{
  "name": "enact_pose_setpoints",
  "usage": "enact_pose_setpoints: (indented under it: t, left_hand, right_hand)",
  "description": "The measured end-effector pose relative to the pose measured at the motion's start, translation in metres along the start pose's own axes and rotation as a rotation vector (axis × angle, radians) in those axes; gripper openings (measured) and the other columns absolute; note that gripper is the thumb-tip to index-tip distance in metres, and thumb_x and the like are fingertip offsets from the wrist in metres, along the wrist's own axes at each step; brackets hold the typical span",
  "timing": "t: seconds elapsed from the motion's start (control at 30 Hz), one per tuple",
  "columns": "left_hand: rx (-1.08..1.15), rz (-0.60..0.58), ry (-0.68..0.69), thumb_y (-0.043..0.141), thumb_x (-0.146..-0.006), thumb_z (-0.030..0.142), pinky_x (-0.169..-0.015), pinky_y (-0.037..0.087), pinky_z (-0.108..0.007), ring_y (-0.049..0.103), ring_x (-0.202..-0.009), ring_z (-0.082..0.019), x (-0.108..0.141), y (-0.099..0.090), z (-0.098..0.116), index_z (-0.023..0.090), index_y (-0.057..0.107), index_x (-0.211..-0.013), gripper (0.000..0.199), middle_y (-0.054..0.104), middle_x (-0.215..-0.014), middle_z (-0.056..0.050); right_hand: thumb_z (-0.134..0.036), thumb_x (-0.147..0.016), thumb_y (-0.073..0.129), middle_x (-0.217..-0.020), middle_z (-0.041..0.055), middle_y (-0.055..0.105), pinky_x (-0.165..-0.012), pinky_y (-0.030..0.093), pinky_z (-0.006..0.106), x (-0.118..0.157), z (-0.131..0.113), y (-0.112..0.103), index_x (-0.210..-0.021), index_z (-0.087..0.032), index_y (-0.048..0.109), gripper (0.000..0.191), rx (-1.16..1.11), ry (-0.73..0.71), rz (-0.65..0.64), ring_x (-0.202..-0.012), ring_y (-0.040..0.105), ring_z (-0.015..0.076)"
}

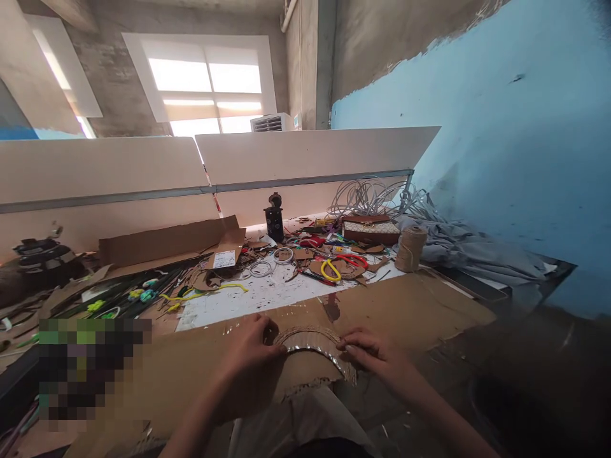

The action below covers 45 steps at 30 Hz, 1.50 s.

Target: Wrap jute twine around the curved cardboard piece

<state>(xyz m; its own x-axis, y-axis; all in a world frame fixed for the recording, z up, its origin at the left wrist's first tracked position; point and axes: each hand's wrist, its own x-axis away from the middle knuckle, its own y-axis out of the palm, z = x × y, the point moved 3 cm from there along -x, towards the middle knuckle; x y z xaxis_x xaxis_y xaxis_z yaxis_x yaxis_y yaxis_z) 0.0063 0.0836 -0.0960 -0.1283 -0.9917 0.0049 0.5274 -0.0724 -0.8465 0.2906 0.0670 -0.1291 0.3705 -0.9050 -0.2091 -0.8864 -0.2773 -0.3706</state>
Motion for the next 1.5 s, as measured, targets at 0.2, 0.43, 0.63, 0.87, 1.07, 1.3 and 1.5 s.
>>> enact_pose_setpoints:
  t: [0.2, 0.43, 0.63, 0.87, 1.07, 1.3, 1.5]
  left_hand:
    - [0.019, -0.011, 0.027, 0.063, -0.078, 0.043, -0.078, 0.044, -0.032, 0.060, -0.093, -0.025, 0.006, 0.006, 0.011, 0.022, 0.065, -0.090, 0.024, 0.064, -0.103, -0.008]
    - [0.115, 0.046, -0.015, 0.064, -0.071, 0.029, -0.066, 0.042, -0.029, 0.058, -0.082, -0.022, 0.013, 0.021, 0.020, 0.024, 0.049, -0.082, 0.019, 0.063, -0.088, -0.004]
    - [0.623, 0.089, 0.023, 0.071, -0.063, 0.029, -0.071, 0.049, -0.029, 0.061, -0.089, -0.023, 0.020, 0.033, 0.027, 0.023, 0.053, -0.095, 0.037, 0.065, -0.098, -0.007]
    - [1.110, 0.112, -0.036, 0.079, -0.067, 0.056, -0.082, 0.055, -0.036, 0.068, -0.102, -0.030, 0.028, 0.042, 0.010, 0.018, 0.067, -0.109, 0.058, 0.072, -0.112, -0.016]
    - [1.286, 0.078, -0.238, 0.084, -0.060, 0.065, -0.079, 0.059, -0.040, 0.075, -0.091, -0.032, 0.055, 0.057, 0.010, 0.018, 0.075, -0.099, 0.062, 0.079, -0.094, -0.015]
    - [1.343, 0.186, -0.284, 0.088, -0.058, 0.059, -0.080, 0.061, -0.039, 0.077, -0.089, -0.031, 0.062, 0.053, 0.018, 0.018, 0.074, -0.088, 0.053, 0.080, -0.091, -0.013]
    - [1.278, 0.181, -0.269, 0.087, -0.064, 0.055, -0.071, 0.059, -0.030, 0.077, -0.082, -0.027, 0.063, 0.048, 0.005, 0.016, 0.075, -0.089, 0.048, 0.080, -0.094, -0.011]
  right_hand:
    - [-0.043, -0.094, 0.057, -0.119, 0.0113, 0.069, -0.100, 0.044, 0.045, -0.005, -0.005, 0.002, -0.099, -0.024, 0.079, 0.030, 0.202, 0.009, 0.003, -0.114, 0.061, 0.0303]
    - [-0.042, -0.094, 0.056, -0.114, 0.0101, 0.072, -0.097, 0.047, 0.043, -0.006, -0.007, 0.001, -0.098, -0.024, 0.079, 0.029, 0.190, 0.014, -0.022, -0.108, 0.064, 0.0290]
    - [-0.060, -0.088, 0.061, -0.101, 0.0088, 0.076, -0.089, 0.049, 0.041, -0.006, 0.000, 0.001, -0.092, -0.022, 0.079, 0.042, -0.013, 0.110, -0.020, -0.100, 0.066, 0.0302]
    - [-0.071, -0.077, 0.067, -0.090, 0.0070, 0.074, -0.075, 0.051, 0.036, -0.001, 0.018, -0.009, -0.090, -0.020, 0.078, 0.054, -0.250, 0.240, 0.089, -0.086, 0.066, 0.0274]
    - [-0.066, -0.075, 0.074, -0.098, 0.0070, 0.075, -0.084, 0.052, 0.040, 0.011, 0.019, -0.017, -0.092, -0.022, 0.080, 0.048, -0.384, 0.281, 0.213, -0.094, 0.067, 0.0294]
    - [-0.075, -0.073, 0.070, -0.110, 0.0109, 0.077, -0.097, 0.051, 0.050, 0.008, 0.004, -0.021, -0.086, -0.023, 0.081, 0.055, -0.165, 0.204, 0.202, -0.112, 0.065, 0.0377]
    - [-0.075, -0.075, 0.067, -0.089, 0.0107, 0.078, -0.087, 0.057, 0.045, 0.003, -0.015, -0.042, -0.104, -0.022, 0.080, 0.062, -0.059, 0.175, 0.276, -0.092, 0.071, 0.0320]
